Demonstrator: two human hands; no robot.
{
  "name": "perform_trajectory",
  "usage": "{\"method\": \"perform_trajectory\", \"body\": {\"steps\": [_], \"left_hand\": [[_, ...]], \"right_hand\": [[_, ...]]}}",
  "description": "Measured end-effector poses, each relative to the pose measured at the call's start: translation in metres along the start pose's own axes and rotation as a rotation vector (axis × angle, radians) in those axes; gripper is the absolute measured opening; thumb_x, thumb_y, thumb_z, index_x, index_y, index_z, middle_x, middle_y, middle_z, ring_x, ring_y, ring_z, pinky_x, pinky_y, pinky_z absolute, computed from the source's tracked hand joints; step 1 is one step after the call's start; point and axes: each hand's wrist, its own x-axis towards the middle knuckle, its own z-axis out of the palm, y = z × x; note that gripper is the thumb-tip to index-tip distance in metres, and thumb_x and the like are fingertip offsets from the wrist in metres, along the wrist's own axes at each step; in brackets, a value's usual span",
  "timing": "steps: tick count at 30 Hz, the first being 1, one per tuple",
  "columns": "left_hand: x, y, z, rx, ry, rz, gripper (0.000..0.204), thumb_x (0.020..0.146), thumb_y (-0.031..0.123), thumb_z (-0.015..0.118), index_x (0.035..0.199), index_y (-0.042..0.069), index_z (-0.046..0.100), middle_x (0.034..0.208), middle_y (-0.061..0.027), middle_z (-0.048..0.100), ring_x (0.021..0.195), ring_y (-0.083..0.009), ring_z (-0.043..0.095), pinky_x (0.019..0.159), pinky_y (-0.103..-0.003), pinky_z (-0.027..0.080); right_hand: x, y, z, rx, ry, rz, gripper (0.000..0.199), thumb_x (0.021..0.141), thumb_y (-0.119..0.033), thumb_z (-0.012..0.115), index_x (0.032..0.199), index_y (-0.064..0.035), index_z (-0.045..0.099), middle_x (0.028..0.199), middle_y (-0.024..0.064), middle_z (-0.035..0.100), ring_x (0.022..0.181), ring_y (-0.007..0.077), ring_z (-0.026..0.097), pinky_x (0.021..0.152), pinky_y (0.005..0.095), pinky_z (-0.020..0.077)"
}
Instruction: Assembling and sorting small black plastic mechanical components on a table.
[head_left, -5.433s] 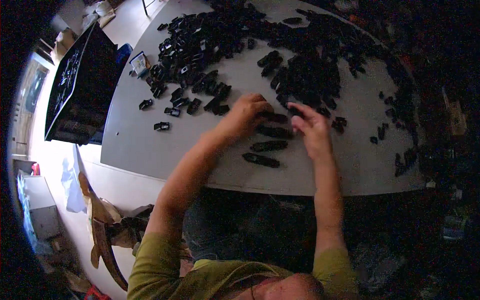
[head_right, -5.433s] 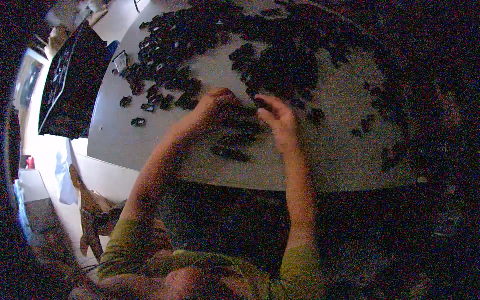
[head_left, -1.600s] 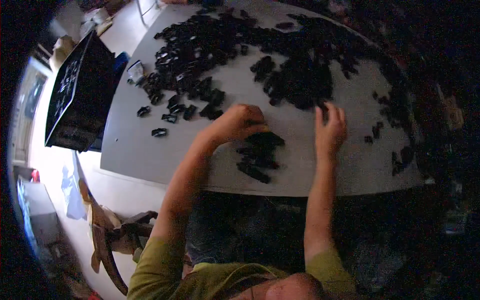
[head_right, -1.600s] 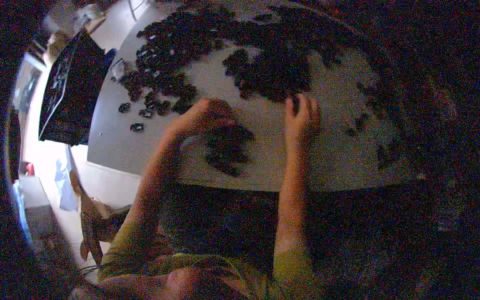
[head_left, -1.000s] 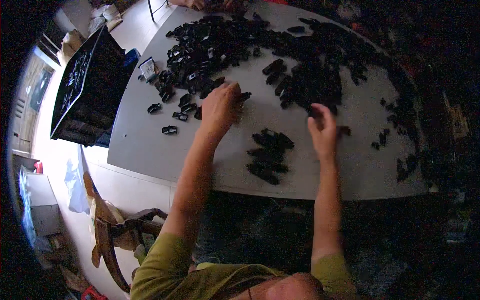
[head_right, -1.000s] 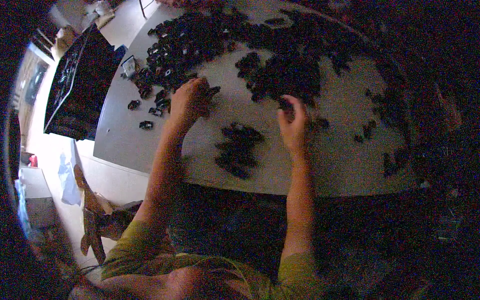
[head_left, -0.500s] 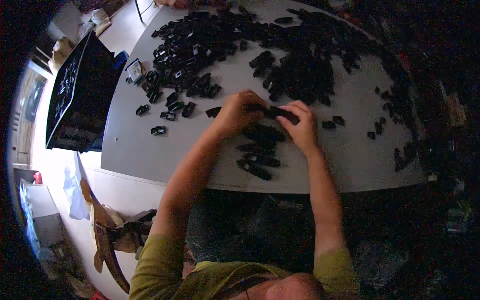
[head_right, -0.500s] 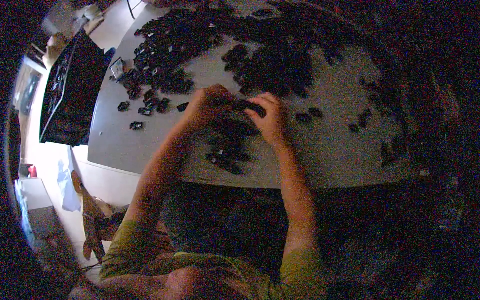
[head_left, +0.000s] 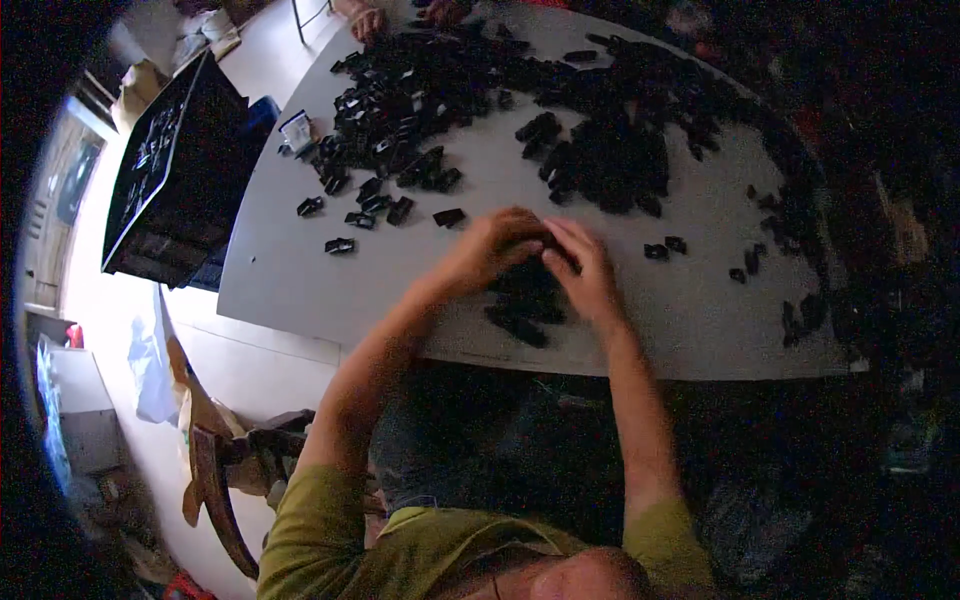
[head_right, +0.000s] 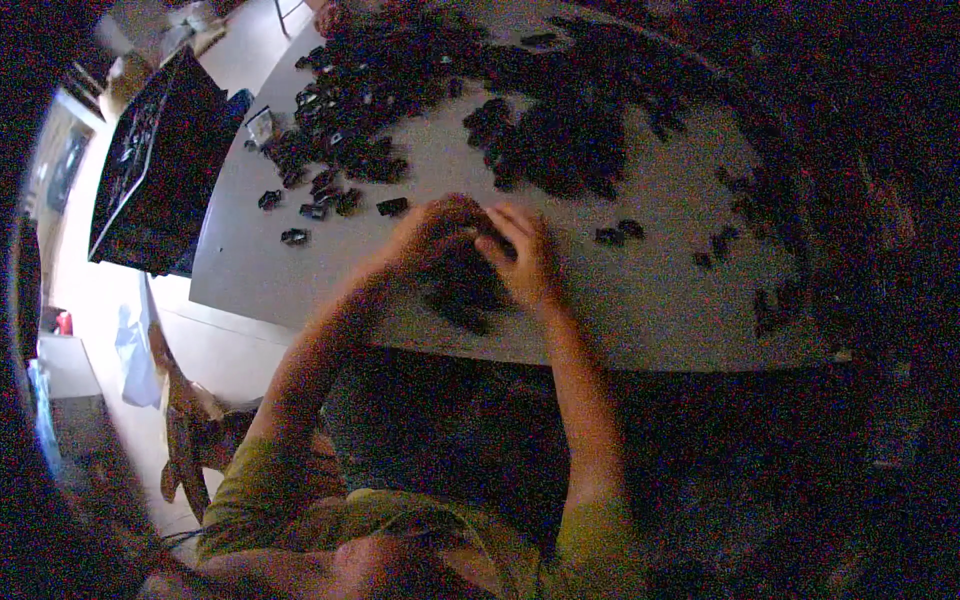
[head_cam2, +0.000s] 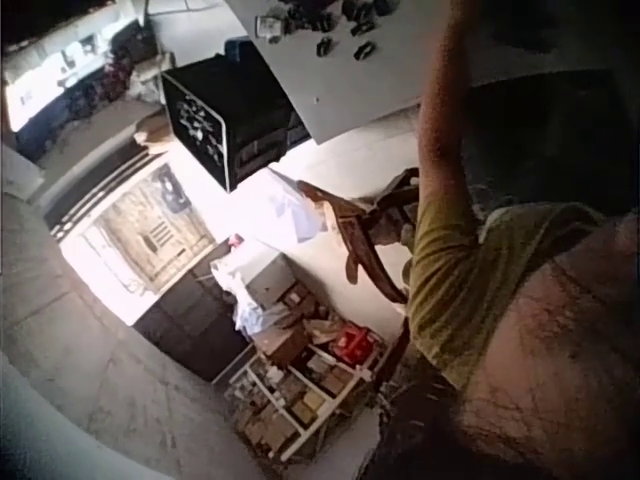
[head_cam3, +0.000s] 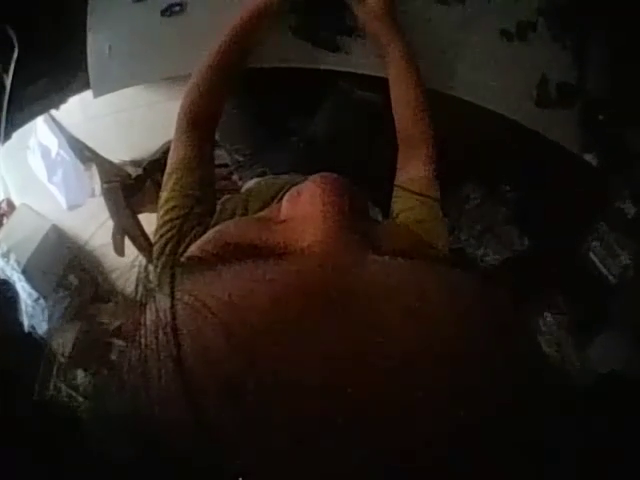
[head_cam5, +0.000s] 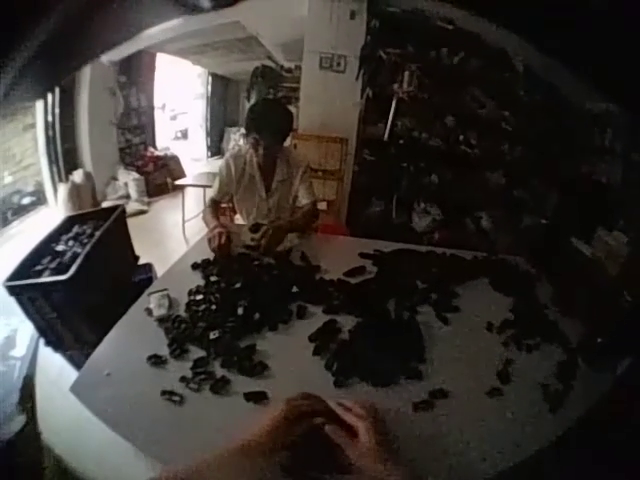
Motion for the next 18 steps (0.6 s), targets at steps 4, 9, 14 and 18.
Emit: {"method": "perform_trajectory", "body": {"steps": [4, 9, 14, 18], "left_hand": [[-0.058, 0.027, 0.003, 0.089, -0.008, 0.058, 0.021, 0.081, 0.013, 0.056, 0.099, 0.003, 0.06, 0.108, -0.0159, 0.054, 0.099, -0.033, 0.053, 0.086, -0.038, 0.042], [-0.073, 0.003, -0.017, 0.37, 0.053, 0.192, 0.019, 0.08, 0.011, 0.055, 0.097, 0.003, 0.06, 0.112, -0.0153, 0.052, 0.101, -0.0328, 0.051, 0.086, -0.039, 0.042], [-0.06, -0.016, -0.051, -0.02, 0.202, -0.253, 0.022, 0.076, 0.009, 0.056, 0.098, 0.004, 0.059, 0.114, -0.013, 0.051, 0.104, -0.0321, 0.048, 0.088, -0.037, 0.041], [-0.031, 0.013, -0.061, 0.884, 0.317, -0.068, 0.025, 0.077, 0.011, 0.056, 0.101, 0.006, 0.058, 0.116, -0.0122, 0.049, 0.107, -0.0314, 0.046, 0.088, -0.037, 0.042]], "right_hand": [[-0.051, -0.042, 0.011, -0.272, -0.117, -0.095, 0.056, 0.084, -0.039, 0.051, 0.125, -0.002, 0.042, 0.127, 0.0167, 0.044, 0.12, 0.0339, 0.036, 0.101, 0.0444, 0.0248], [-0.095, -0.077, 0.013, -0.335, -0.285, -0.197, 0.057, 0.089, -0.046, 0.039, 0.123, -0.0016, 0.045, 0.127, 0.0155, 0.044, 0.121, 0.0323, 0.036, 0.101, 0.045, 0.0235], [-0.094, -0.057, -0.009, -0.147, -0.143, -0.096, 0.035, 0.087, -0.027, 0.05, 0.115, -0.006, 0.053, 0.121, 0.0147, 0.049, 0.115, 0.0311, 0.044, 0.096, 0.0436, 0.0332], [-0.055, -0.007, -0.063, -0.679, 0.417, 0.221, 0.028, 0.085, -0.014, 0.053, 0.111, -0.0049, 0.055, 0.111, 0.0149, 0.051, 0.104, 0.0294, 0.05, 0.084, 0.0384, 0.0437]]}}
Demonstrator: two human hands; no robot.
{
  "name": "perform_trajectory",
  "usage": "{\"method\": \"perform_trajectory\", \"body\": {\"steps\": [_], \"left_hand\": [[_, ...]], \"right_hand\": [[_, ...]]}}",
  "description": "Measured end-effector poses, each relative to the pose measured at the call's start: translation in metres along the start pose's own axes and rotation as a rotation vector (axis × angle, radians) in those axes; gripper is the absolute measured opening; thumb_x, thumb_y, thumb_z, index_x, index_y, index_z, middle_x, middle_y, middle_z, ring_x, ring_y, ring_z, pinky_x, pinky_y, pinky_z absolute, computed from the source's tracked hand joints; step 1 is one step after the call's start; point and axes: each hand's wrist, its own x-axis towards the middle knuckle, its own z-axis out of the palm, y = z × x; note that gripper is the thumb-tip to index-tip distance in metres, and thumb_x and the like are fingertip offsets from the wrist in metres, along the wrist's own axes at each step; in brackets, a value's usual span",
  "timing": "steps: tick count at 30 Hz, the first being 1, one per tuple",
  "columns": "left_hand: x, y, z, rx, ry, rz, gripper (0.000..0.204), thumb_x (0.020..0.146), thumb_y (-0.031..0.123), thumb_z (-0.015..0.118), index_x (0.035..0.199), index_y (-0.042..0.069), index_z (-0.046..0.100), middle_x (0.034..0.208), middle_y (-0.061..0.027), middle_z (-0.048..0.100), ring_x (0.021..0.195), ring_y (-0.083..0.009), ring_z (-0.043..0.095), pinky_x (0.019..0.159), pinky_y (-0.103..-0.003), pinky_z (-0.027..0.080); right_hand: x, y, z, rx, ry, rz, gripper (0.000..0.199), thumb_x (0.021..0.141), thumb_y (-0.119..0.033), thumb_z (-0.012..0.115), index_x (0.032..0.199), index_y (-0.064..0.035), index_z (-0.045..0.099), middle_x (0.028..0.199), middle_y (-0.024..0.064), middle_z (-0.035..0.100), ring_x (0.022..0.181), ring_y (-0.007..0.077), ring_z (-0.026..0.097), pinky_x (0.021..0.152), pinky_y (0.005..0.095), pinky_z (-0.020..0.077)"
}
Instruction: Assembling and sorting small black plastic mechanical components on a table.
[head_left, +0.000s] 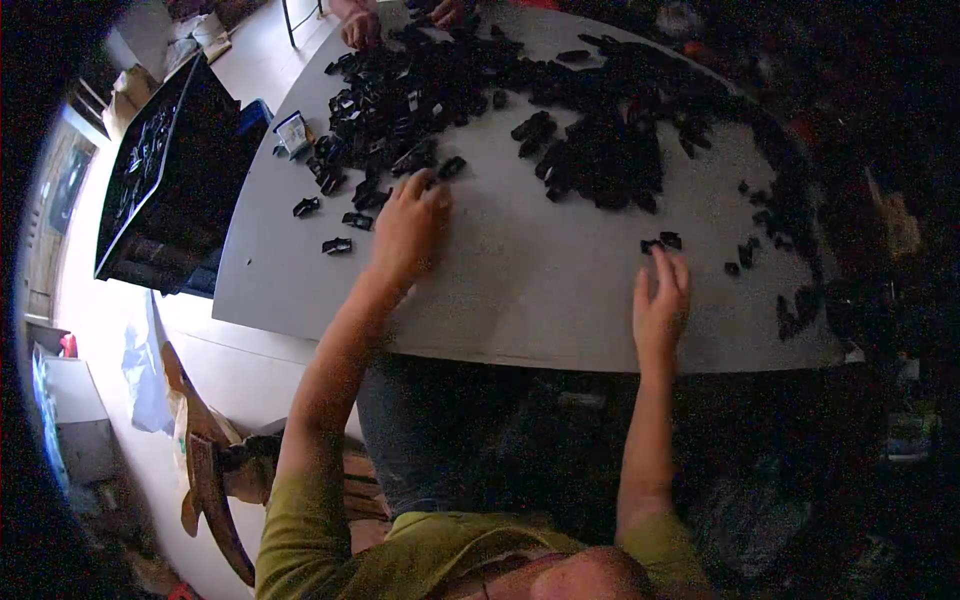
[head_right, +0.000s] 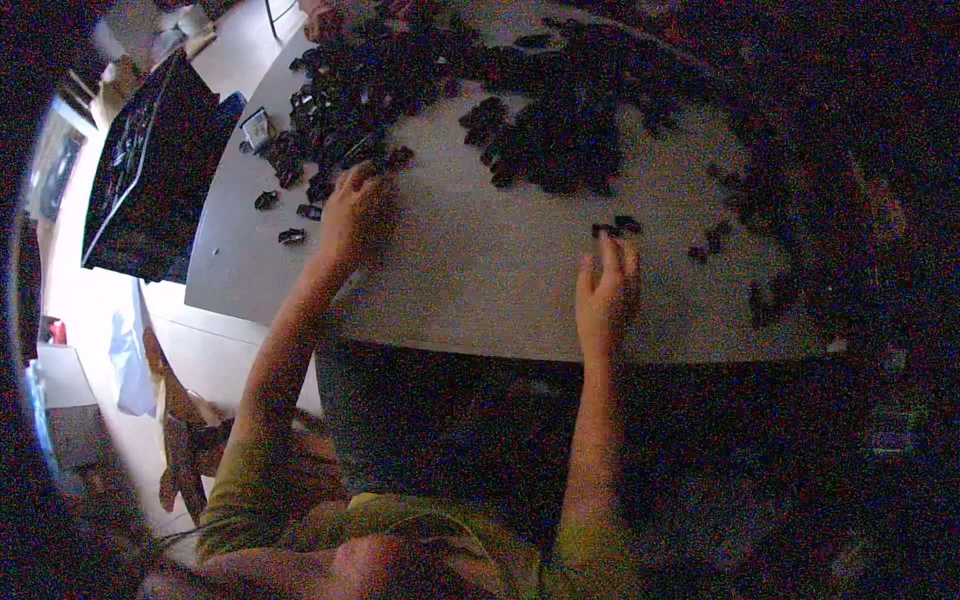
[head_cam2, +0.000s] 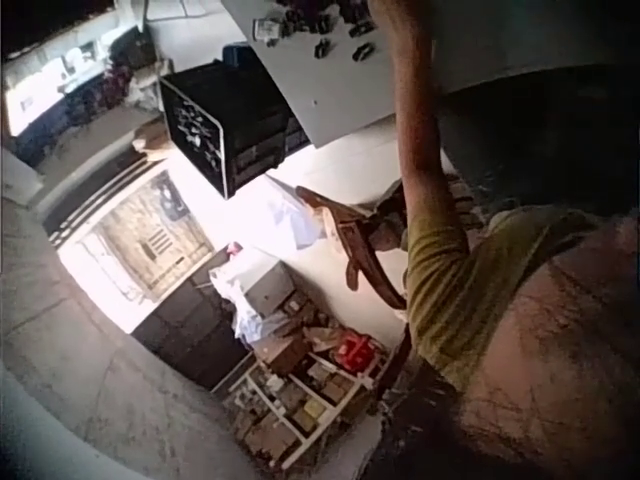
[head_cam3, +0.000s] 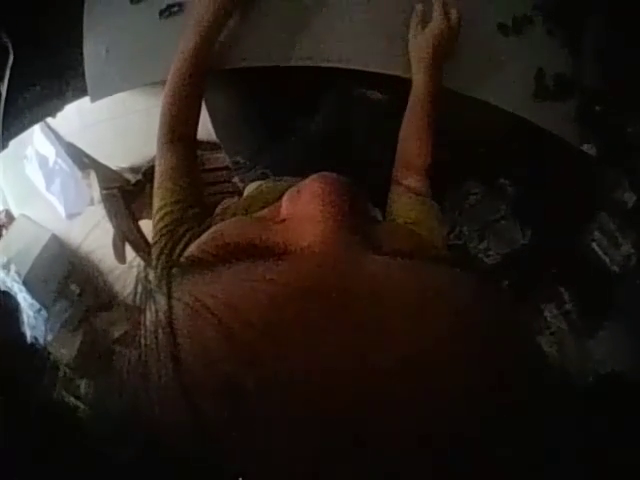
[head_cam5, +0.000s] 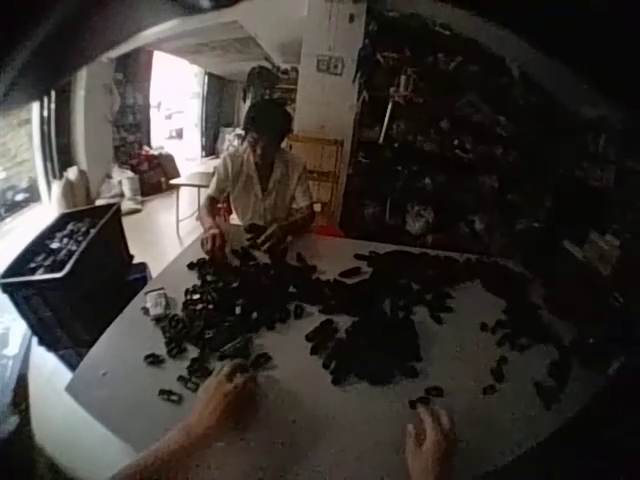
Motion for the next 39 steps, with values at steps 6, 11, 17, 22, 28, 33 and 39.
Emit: {"method": "perform_trajectory", "body": {"steps": [6, 11, 17, 22, 28, 33, 39], "left_hand": [[0.075, 0.044, 0.064, -0.171, 0.05, 0.193, 0.037, 0.082, 0.018, 0.054, 0.118, 0.013, 0.049, 0.128, -0.014, 0.04, 0.115, -0.0334, 0.04, 0.091, -0.041, 0.039], [0.1, 0.044, 0.122, -0.264, 0.042, 0.196, 0.04, 0.085, 0.023, 0.052, 0.123, 0.016, 0.046, 0.137, -0.0102, 0.032, 0.122, -0.0316, 0.033, 0.098, -0.041, 0.033], [0.061, 0.024, 0.085, -0.243, -0.127, 0.289, 0.042, 0.085, 0.025, 0.052, 0.125, 0.016, 0.045, 0.138, -0.009, 0.032, 0.124, -0.0304, 0.032, 0.1, -0.043, 0.029], [0.044, 0.024, 0.061, -0.452, 0.053, 0.315, 0.034, 0.081, 0.02, 0.056, 0.114, 0.01, 0.055, 0.124, -0.0125, 0.046, 0.115, -0.0323, 0.041, 0.093, -0.041, 0.036], [0.038, 0.022, 0.052, -0.514, 0.123, 0.03, 0.02, 0.074, 0.013, 0.062, 0.093, 0.005, 0.061, 0.091, -0.0113, 0.055, 0.09, -0.0303, 0.051, 0.079, -0.039, 0.042], [0.041, 0.023, 0.051, -0.344, -0.011, 0.06, 0.02, 0.071, 0.011, 0.063, 0.09, 0.005, 0.064, 0.089, -0.0116, 0.055, 0.089, -0.0306, 0.051, 0.076, -0.038, 0.044], [0.039, 0.014, 0.054, -0.418, -0.03, 0.063, 0.022, 0.07, 0.01, 0.063, 0.091, 0.008, 0.065, 0.087, -0.0113, 0.055, 0.087, -0.0305, 0.053, 0.074, -0.038, 0.044]], "right_hand": [[0.043, 0.012, 0.028, -0.139, -0.279, -0.023, 0.028, 0.082, -0.002, 0.051, 0.109, -0.0025, 0.053, 0.108, 0.0148, 0.049, 0.097, 0.0308, 0.052, 0.079, 0.0371, 0.0443], [0.039, 0.001, 0.041, 0.108, -0.168, -0.225, 0.025, 0.082, -0.002, 0.05, 0.106, -0.0017, 0.054, 0.098, 0.0146, 0.052, 0.088, 0.0286, 0.054, 0.074, 0.0344, 0.0448], [0.048, -0.011, 0.034, 0.622, -0.299, 0.067, 0.022, 0.084, -0.008, 0.051, 0.105, -0.0044, 0.055, 0.075, 0.0036, 0.053, 0.06, 0.0103, 0.051, 0.055, 0.0228, 0.042], [0.072, -0.034, 0.052, 0.666, -0.3, -0.154, 0.025, 0.086, -0.013, 0.051, 0.11, -0.0051, 0.055, 0.062, -0.0004, 0.051, 0.053, 0.0066, 0.046, 0.05, 0.0217, 0.0387], [0.056, -0.035, 0.073, 0.872, -0.343, 0.045, 0.029, 0.087, -0.017, 0.053, 0.112, -0.003, 0.054, 0.064, -0.0003, 0.051, 0.054, 0.0066, 0.046, 0.05, 0.021, 0.0379], [0.055, -0.03, 0.077, 0.58, -0.356, -0.065, 0.029, 0.086, -0.022, 0.056, 0.106, -0.0013, 0.056, 0.074, 0.0027, 0.056, 0.062, 0.0075, 0.049, 0.056, 0.0228, 0.0416], [0.054, -0.061, 0.066, 0.517, -0.209, -0.715, 0.031, 0.072, -0.01, 0.067, 0.102, -0.0056, 0.059, 0.108, 0.008, 0.057, 0.098, 0.0228, 0.053, 0.08, 0.032, 0.0439]]}}
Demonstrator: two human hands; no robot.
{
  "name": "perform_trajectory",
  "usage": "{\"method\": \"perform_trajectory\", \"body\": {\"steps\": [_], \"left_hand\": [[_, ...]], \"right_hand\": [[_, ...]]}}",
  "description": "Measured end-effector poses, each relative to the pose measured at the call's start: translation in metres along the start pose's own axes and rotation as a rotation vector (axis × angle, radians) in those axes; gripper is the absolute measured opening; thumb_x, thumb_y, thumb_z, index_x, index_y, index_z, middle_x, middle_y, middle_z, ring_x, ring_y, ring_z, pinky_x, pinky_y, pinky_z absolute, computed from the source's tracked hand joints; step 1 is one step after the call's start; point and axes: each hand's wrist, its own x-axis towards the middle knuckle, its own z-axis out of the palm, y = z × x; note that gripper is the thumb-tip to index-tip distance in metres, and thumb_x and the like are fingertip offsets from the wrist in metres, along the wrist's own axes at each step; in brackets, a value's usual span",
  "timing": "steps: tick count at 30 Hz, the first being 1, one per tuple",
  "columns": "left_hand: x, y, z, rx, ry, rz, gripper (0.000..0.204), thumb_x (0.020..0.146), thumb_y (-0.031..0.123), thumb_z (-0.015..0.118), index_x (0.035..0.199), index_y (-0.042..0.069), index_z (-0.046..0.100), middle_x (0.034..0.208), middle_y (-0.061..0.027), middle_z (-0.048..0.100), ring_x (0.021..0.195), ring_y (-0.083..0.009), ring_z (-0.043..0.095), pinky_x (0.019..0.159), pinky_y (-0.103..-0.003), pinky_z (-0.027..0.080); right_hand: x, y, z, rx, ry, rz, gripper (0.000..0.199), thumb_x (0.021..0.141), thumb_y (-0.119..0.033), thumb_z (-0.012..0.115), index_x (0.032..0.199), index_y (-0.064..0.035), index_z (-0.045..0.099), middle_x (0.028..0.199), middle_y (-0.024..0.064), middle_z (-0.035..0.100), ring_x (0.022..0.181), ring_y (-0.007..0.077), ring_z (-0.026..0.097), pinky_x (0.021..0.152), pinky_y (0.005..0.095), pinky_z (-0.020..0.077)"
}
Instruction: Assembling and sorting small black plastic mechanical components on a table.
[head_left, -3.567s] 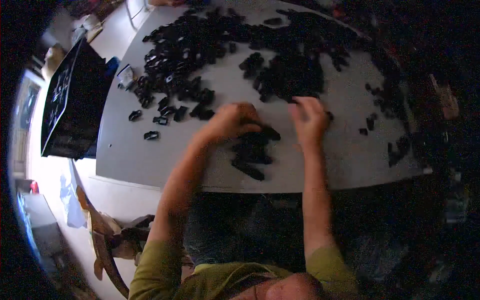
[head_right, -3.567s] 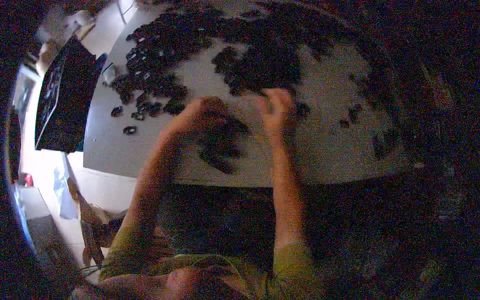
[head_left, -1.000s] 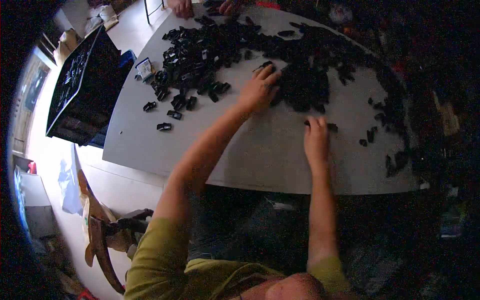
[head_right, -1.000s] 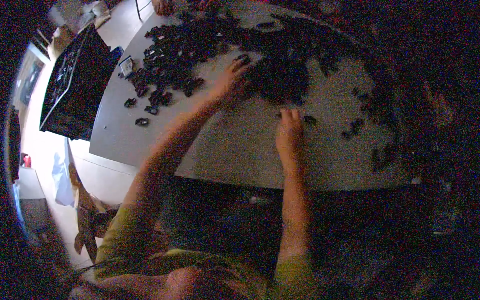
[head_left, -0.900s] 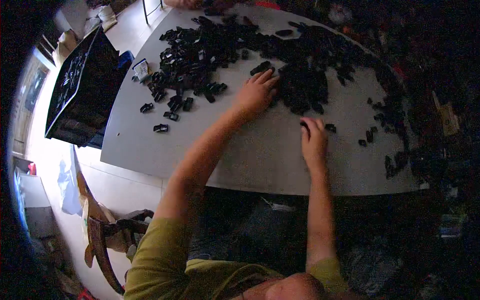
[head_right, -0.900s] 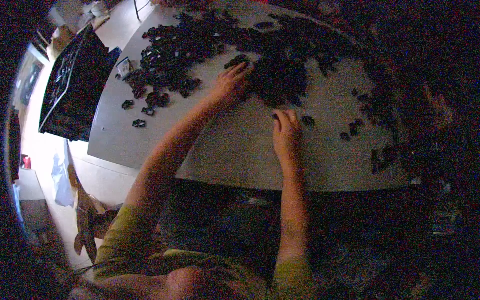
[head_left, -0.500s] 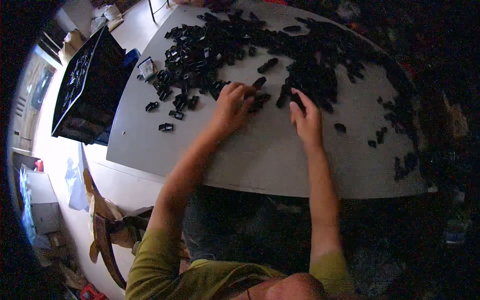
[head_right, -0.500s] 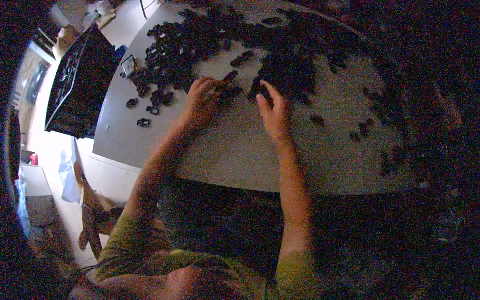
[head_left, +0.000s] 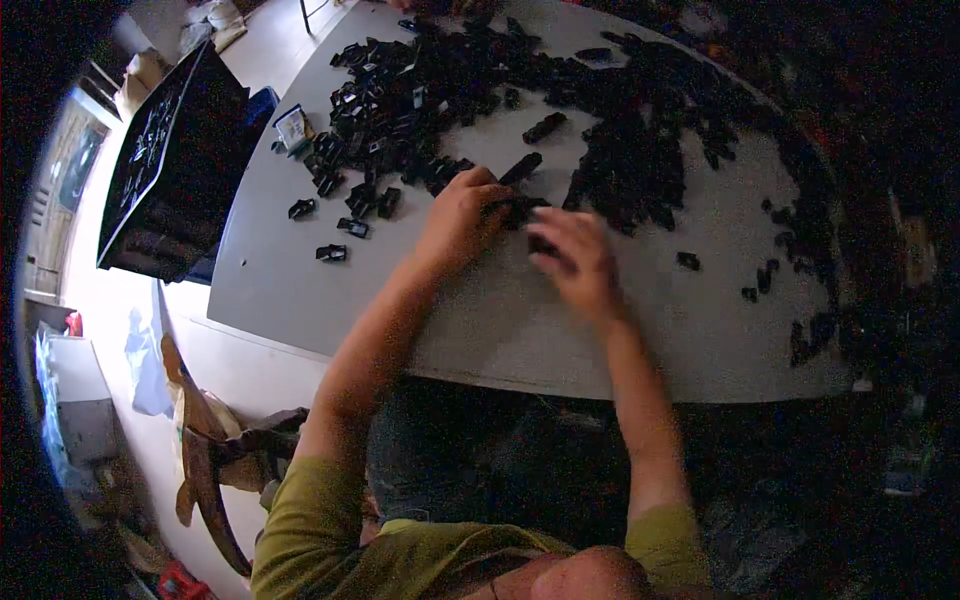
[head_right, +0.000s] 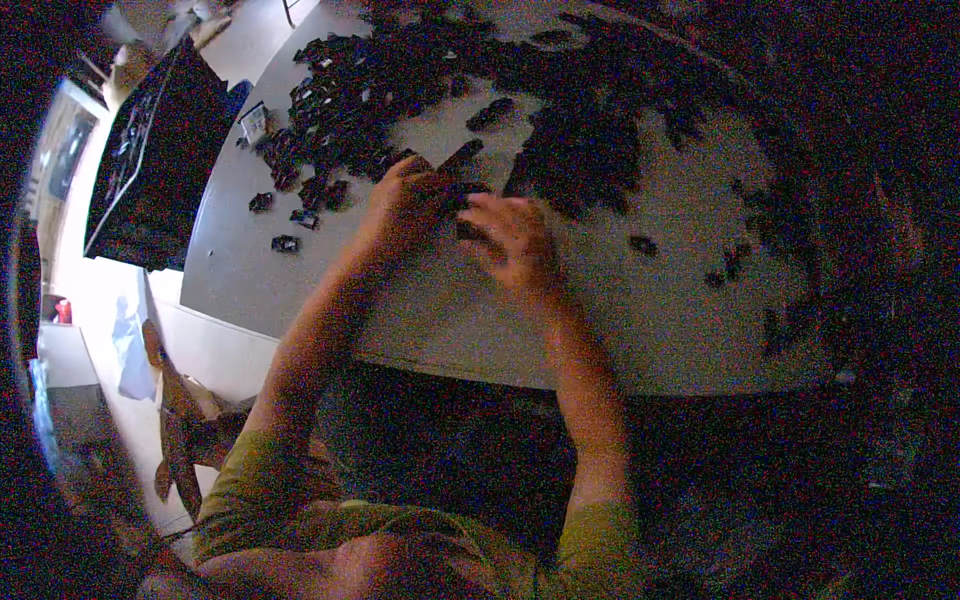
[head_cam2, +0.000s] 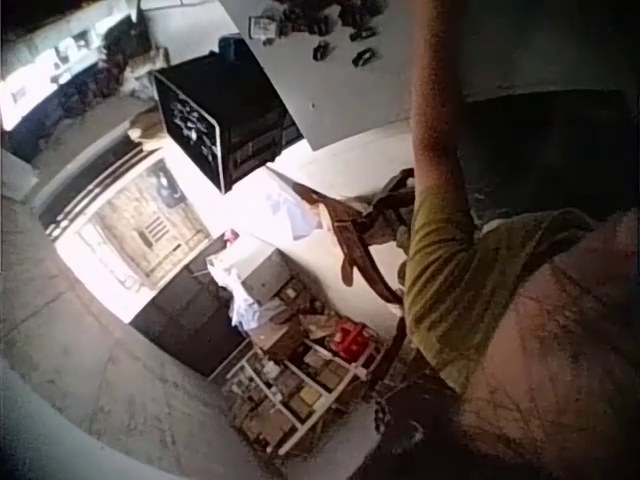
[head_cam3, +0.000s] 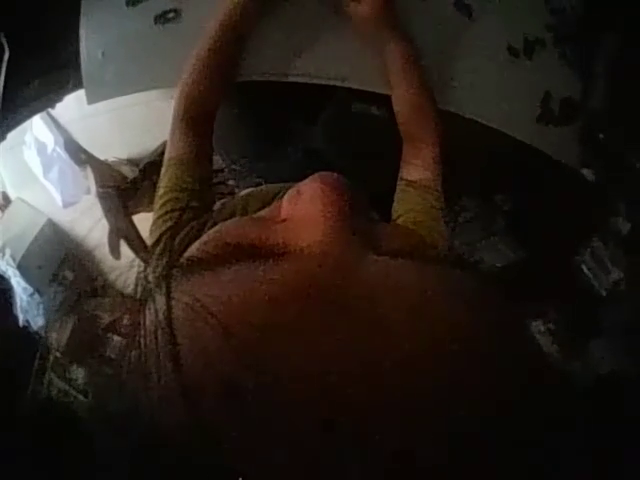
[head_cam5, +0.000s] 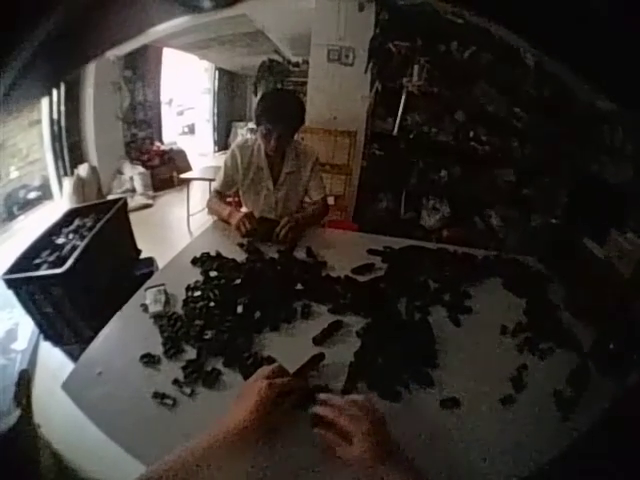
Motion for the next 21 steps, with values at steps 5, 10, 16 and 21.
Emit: {"method": "perform_trajectory", "body": {"steps": [5, 10, 16, 21], "left_hand": [[-0.003, 0.009, -0.012, 0.131, -0.005, -0.013, 0.024, 0.069, 0.011, 0.063, 0.093, 0.01, 0.065, 0.088, -0.0108, 0.056, 0.085, -0.0306, 0.055, 0.073, -0.038, 0.045], [-0.01, 0.015, -0.021, 0.353, 0.089, 0.046, 0.029, 0.07, 0.014, 0.061, 0.099, 0.011, 0.06, 0.088, -0.0116, 0.056, 0.085, -0.0312, 0.055, 0.073, -0.04, 0.046], [-0.01, 0.013, -0.012, 0.128, -0.188, 0.066, 0.028, 0.071, 0.01, 0.061, 0.098, 0.006, 0.054, 0.092, -0.0132, 0.057, 0.09, -0.033, 0.055, 0.076, -0.04, 0.045], [-0.009, 0.012, -0.008, -0.28, -0.335, 0.224, 0.023, 0.076, 0.009, 0.058, 0.099, 0.005, 0.055, 0.094, -0.0134, 0.058, 0.091, -0.032, 0.055, 0.078, -0.038, 0.044]], "right_hand": [[0.002, -0.013, 0.012, 0.0, -0.176, 0.06, 0.034, 0.067, -0.006, 0.068, 0.1, -0.0055, 0.059, 0.118, 0.0078, 0.052, 0.106, 0.0289, 0.049, 0.089, 0.0374, 0.0396], [-0.005, -0.004, -0.006, -0.188, -0.109, 0.174, 0.032, 0.069, -0.006, 0.067, 0.1, -0.0026, 0.058, 0.113, 0.0089, 0.054, 0.104, 0.0292, 0.049, 0.087, 0.0366, 0.0406], [-0.01, -0.002, -0.012, -0.069, 0.098, 0.418, 0.03, 0.071, -0.011, 0.067, 0.098, 0.0006, 0.059, 0.093, 0.011, 0.056, 0.087, 0.0278, 0.055, 0.073, 0.0342, 0.045], [-0.009, -0.005, -0.008, -0.037, -0.148, 0.313, 0.027, 0.071, -0.012, 0.068, 0.096, -0.0009, 0.062, 0.086, 0.0113, 0.056, 0.081, 0.0252, 0.056, 0.068, 0.0325, 0.0448]]}}
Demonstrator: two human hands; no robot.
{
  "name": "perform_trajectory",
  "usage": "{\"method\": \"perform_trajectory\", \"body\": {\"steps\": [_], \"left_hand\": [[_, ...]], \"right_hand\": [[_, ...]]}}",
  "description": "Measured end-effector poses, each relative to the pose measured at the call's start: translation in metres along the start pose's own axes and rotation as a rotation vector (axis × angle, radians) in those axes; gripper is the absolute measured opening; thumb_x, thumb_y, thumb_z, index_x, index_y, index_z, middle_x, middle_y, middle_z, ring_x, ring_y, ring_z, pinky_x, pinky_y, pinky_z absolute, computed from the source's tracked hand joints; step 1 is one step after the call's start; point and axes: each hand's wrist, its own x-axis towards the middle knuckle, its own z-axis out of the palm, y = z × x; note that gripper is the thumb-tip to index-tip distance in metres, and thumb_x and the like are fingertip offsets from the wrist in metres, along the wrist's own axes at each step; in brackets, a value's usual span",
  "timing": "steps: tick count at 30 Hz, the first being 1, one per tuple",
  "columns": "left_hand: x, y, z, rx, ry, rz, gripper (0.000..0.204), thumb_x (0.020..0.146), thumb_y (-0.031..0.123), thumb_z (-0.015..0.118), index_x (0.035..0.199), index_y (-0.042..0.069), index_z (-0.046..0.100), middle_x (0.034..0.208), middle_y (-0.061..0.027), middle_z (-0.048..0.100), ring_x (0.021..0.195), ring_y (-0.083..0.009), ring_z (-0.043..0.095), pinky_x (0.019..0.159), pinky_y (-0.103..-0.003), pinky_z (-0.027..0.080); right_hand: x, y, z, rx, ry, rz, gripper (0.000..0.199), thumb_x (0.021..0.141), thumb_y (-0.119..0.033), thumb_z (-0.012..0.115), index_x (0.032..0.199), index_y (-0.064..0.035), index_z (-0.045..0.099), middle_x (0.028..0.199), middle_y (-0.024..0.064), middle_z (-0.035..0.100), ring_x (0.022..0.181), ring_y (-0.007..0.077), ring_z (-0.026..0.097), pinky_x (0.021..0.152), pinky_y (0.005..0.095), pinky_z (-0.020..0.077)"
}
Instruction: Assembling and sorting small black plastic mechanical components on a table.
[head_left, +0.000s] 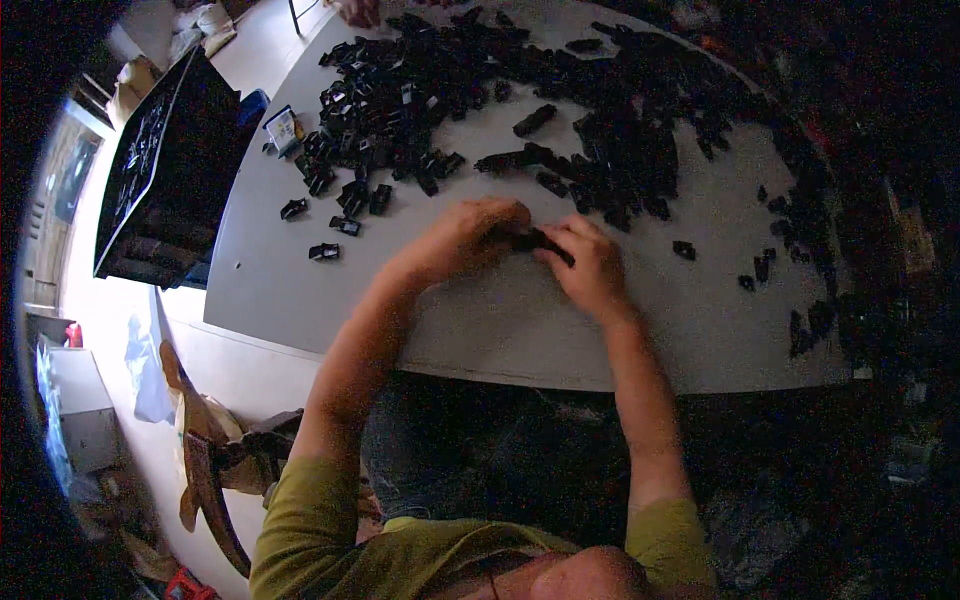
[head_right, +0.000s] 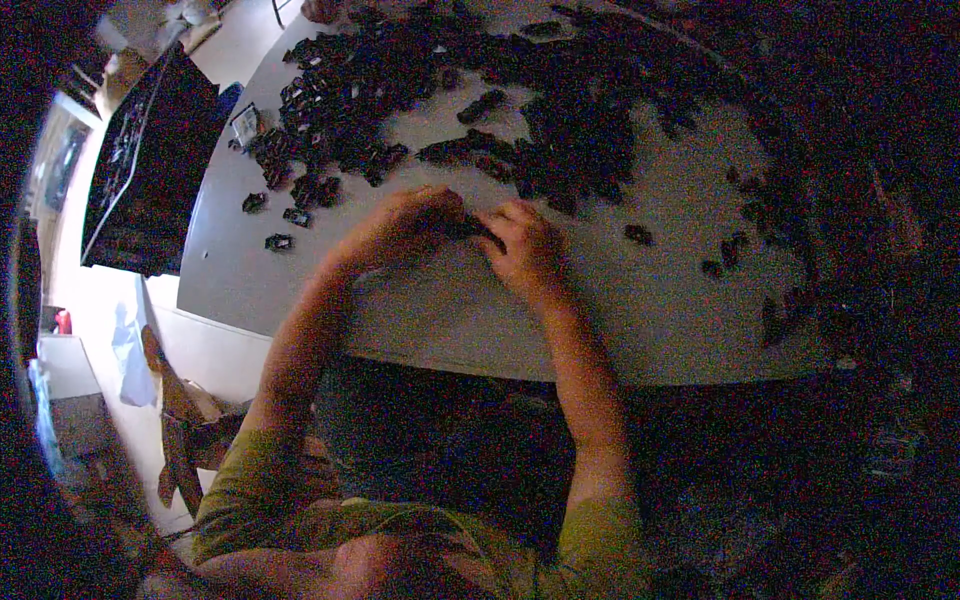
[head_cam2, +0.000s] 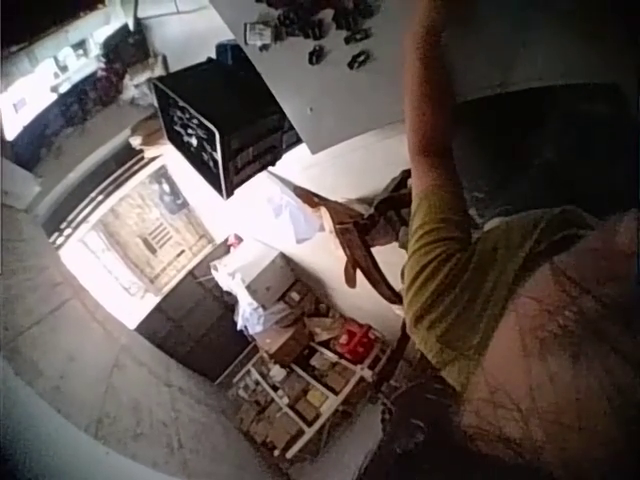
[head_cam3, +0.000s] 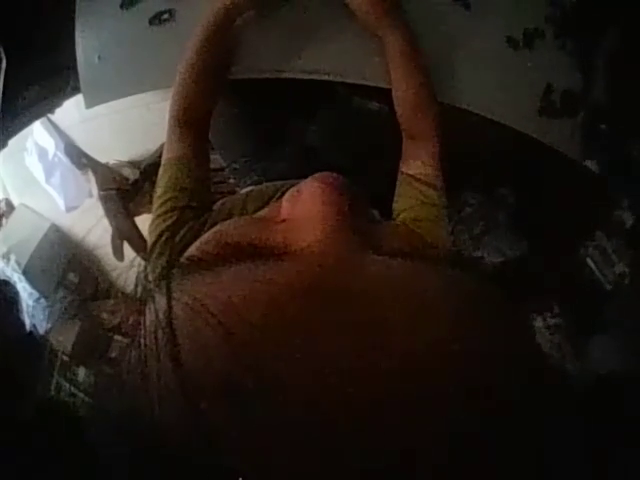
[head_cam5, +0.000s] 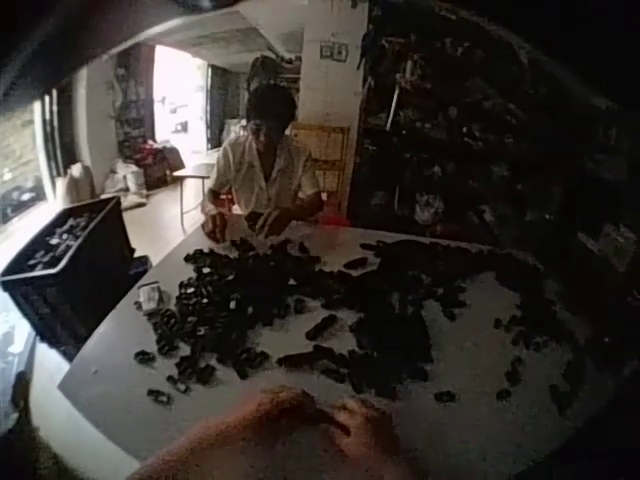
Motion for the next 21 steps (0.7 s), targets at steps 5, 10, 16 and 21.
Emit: {"method": "perform_trajectory", "body": {"steps": [5, 10, 16, 21], "left_hand": [[-0.006, -0.012, -0.003, -0.027, -0.033, -0.099, 0.03, 0.064, -0.001, 0.065, 0.091, 0.002, 0.054, 0.09, -0.0112, 0.057, 0.086, -0.0246, 0.056, 0.075, -0.034, 0.045], [-0.01, -0.032, 0.001, -0.254, -0.034, -0.075, 0.031, 0.059, -0.002, 0.07, 0.086, 0.002, 0.056, 0.09, -0.0086, 0.056, 0.085, -0.0197, 0.056, 0.073, -0.032, 0.045], [-0.001, -0.016, -0.002, -0.111, -0.072, 0.01, 0.031, 0.06, 0.0, 0.07, 0.089, 0.002, 0.059, 0.097, -0.0107, 0.056, 0.085, -0.024, 0.056, 0.072, -0.033, 0.045], [0.022, -0.01, 0.001, 0.466, 0.567, -0.037, 0.03, 0.068, 0.009, 0.065, 0.098, 0.006, 0.058, 0.1, -0.0104, 0.058, 0.094, -0.0289, 0.053, 0.081, -0.037, 0.042]], "right_hand": [[-0.003, 0.003, -0.005, 0.055, -0.072, 0.028, 0.028, 0.07, -0.011, 0.068, 0.096, -0.0033, 0.063, 0.082, 0.0098, 0.056, 0.079, 0.0236, 0.055, 0.069, 0.0333, 0.044], [0.002, -0.006, 0.0, -0.008, -0.076, -0.102, 0.027, 0.069, -0.012, 0.069, 0.095, -0.0035, 0.064, 0.084, 0.0083, 0.055, 0.081, 0.0226, 0.054, 0.071, 0.033, 0.0431], [0.005, 0.0, 0.013, 0.084, -0.071, -0.063, 0.028, 0.074, -0.01, 0.065, 0.102, -0.0047, 0.062, 0.098, 0.0091, 0.054, 0.089, 0.0256, 0.053, 0.079, 0.0348, 0.0432], [0.027, 0.005, 0.025, -0.25, 0.235, -0.049, 0.033, 0.078, -0.003, 0.058, 0.11, -0.0032, 0.055, 0.112, 0.0137, 0.05, 0.099, 0.0312, 0.053, 0.082, 0.0359, 0.0449]]}}
